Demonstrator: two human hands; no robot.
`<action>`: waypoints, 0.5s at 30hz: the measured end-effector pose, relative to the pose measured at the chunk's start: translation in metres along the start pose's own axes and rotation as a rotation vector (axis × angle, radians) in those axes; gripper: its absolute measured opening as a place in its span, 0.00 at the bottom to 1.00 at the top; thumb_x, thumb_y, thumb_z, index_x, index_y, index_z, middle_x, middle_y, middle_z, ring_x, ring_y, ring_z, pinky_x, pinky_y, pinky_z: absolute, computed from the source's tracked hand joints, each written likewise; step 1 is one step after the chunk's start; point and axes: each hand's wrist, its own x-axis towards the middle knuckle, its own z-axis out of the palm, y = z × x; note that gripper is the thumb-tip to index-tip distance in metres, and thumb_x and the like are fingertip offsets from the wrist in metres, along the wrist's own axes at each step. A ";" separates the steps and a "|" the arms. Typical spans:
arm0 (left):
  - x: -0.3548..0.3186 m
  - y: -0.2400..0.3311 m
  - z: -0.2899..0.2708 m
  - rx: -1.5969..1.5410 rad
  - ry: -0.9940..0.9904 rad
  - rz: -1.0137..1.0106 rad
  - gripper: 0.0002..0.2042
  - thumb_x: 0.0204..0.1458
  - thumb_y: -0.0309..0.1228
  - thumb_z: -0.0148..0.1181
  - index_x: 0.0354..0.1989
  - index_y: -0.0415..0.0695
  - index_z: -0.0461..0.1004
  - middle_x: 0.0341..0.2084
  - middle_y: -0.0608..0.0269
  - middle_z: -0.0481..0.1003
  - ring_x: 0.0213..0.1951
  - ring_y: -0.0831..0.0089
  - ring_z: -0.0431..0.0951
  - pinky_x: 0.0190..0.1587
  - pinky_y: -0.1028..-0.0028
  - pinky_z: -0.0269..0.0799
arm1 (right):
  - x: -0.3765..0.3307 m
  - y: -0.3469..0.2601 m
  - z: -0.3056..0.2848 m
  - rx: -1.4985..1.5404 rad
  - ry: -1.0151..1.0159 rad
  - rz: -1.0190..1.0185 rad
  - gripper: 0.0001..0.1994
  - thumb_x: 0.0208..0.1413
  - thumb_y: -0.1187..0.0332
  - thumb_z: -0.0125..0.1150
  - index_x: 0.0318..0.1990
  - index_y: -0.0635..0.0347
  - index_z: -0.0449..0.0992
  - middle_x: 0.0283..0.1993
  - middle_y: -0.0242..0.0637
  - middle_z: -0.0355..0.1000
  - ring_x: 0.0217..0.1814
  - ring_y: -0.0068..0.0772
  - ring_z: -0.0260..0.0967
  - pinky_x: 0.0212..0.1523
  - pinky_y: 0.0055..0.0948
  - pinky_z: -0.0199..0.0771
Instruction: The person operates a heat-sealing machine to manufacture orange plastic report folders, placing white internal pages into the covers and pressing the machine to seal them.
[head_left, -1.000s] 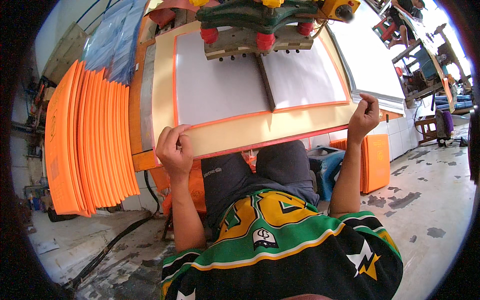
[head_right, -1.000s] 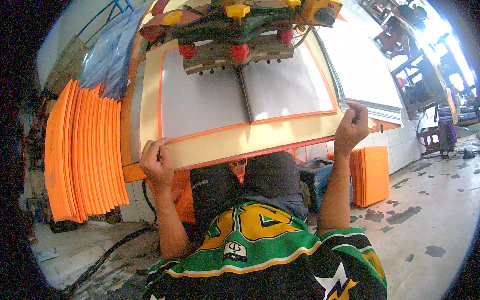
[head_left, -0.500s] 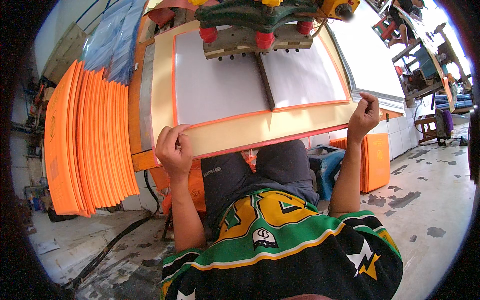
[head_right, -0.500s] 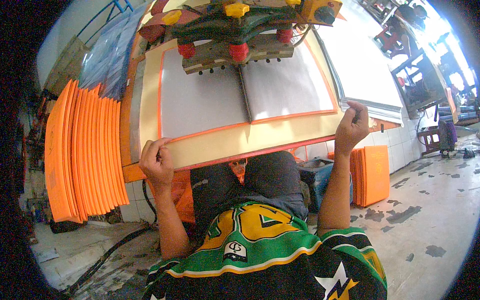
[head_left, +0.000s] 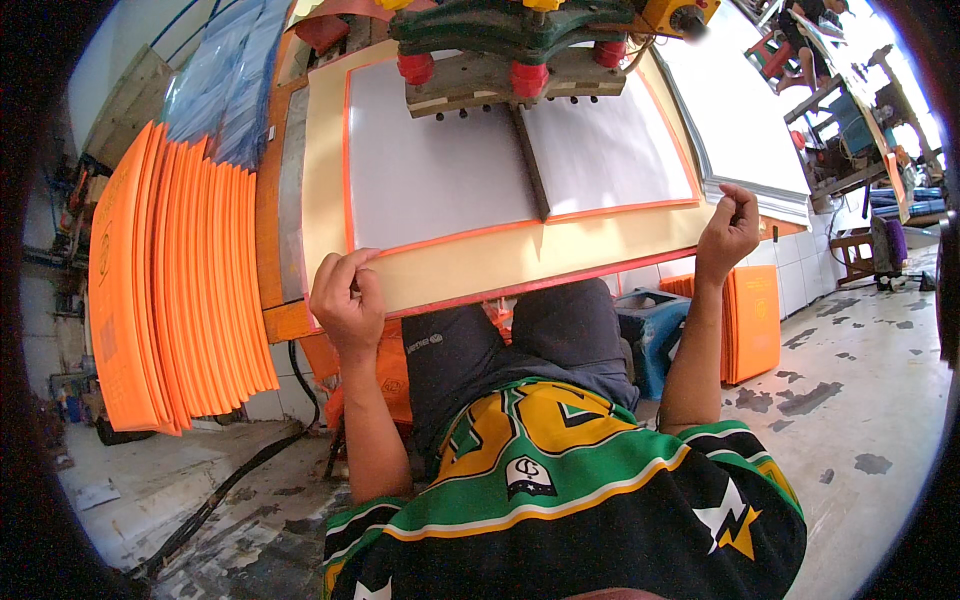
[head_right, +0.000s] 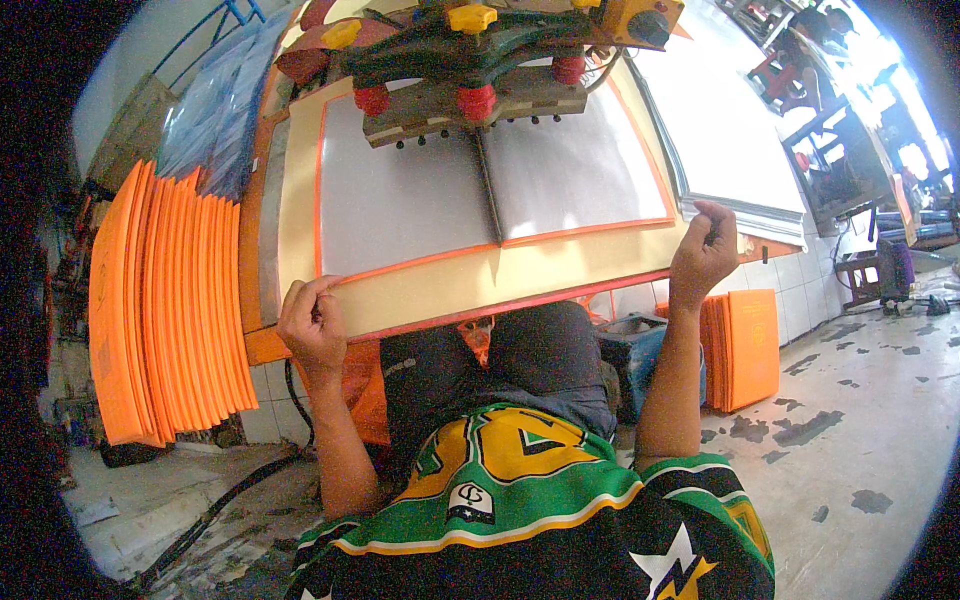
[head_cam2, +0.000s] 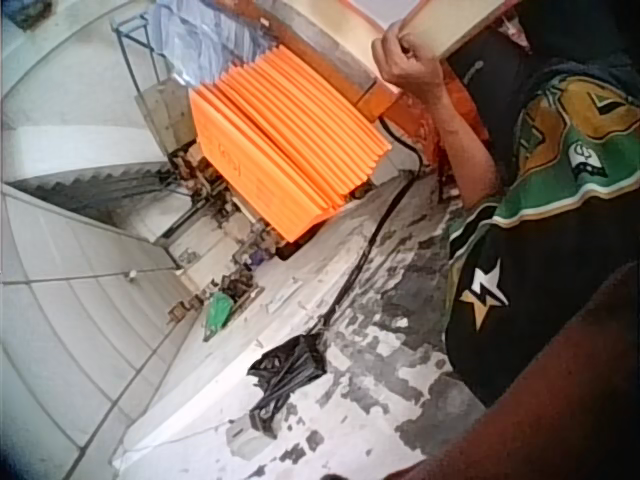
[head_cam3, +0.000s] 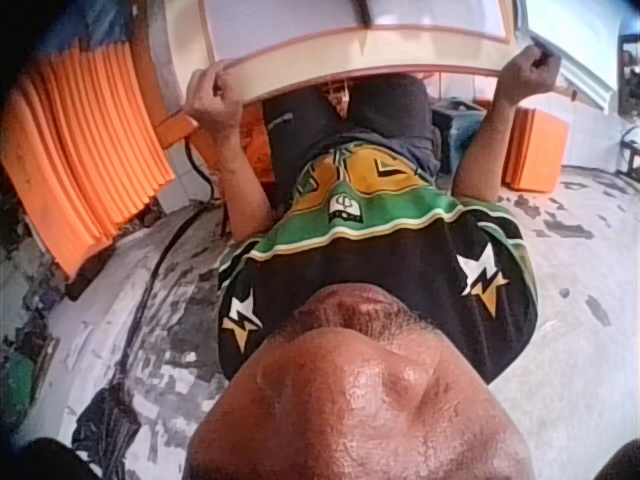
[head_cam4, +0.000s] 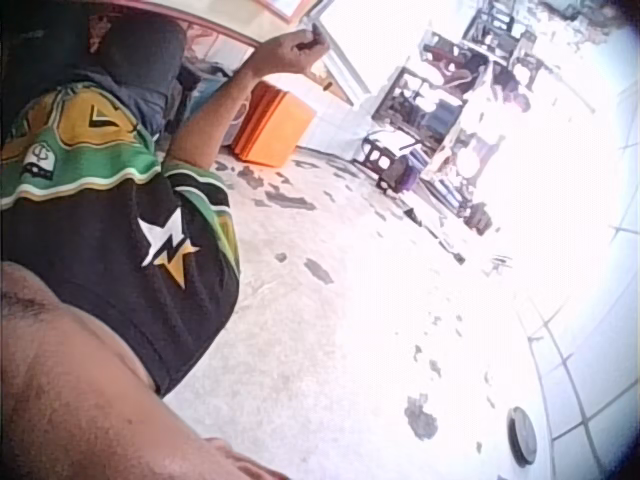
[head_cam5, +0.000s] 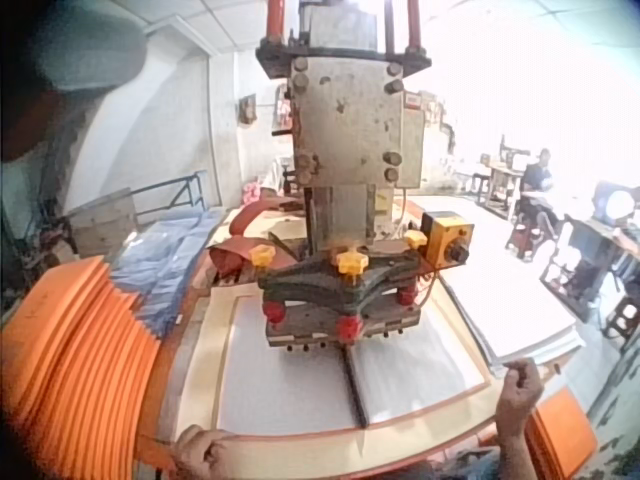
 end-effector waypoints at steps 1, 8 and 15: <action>0.000 0.000 0.000 -0.006 0.000 -0.006 0.11 0.51 0.16 0.55 0.36 0.38 0.84 0.20 0.63 0.68 0.20 0.74 0.65 0.22 0.71 0.58 | 0.000 -0.001 0.000 -0.002 0.000 0.006 0.09 0.65 0.78 0.52 0.40 0.64 0.81 0.35 0.29 0.77 0.32 0.17 0.65 0.32 0.20 0.65; 0.000 -0.001 0.000 0.007 -0.006 -0.003 0.11 0.51 0.16 0.55 0.36 0.38 0.85 0.20 0.63 0.68 0.20 0.75 0.66 0.22 0.71 0.58 | 0.001 -0.005 0.002 0.000 0.029 -0.025 0.08 0.64 0.78 0.53 0.39 0.64 0.81 0.32 0.28 0.75 0.28 0.15 0.62 0.28 0.20 0.62; -0.001 -0.001 0.000 0.008 -0.006 -0.013 0.11 0.51 0.16 0.55 0.36 0.38 0.85 0.20 0.63 0.68 0.20 0.74 0.66 0.22 0.71 0.58 | 0.001 -0.005 0.001 0.002 0.014 -0.003 0.08 0.63 0.79 0.53 0.39 0.64 0.81 0.31 0.28 0.75 0.28 0.15 0.61 0.28 0.21 0.61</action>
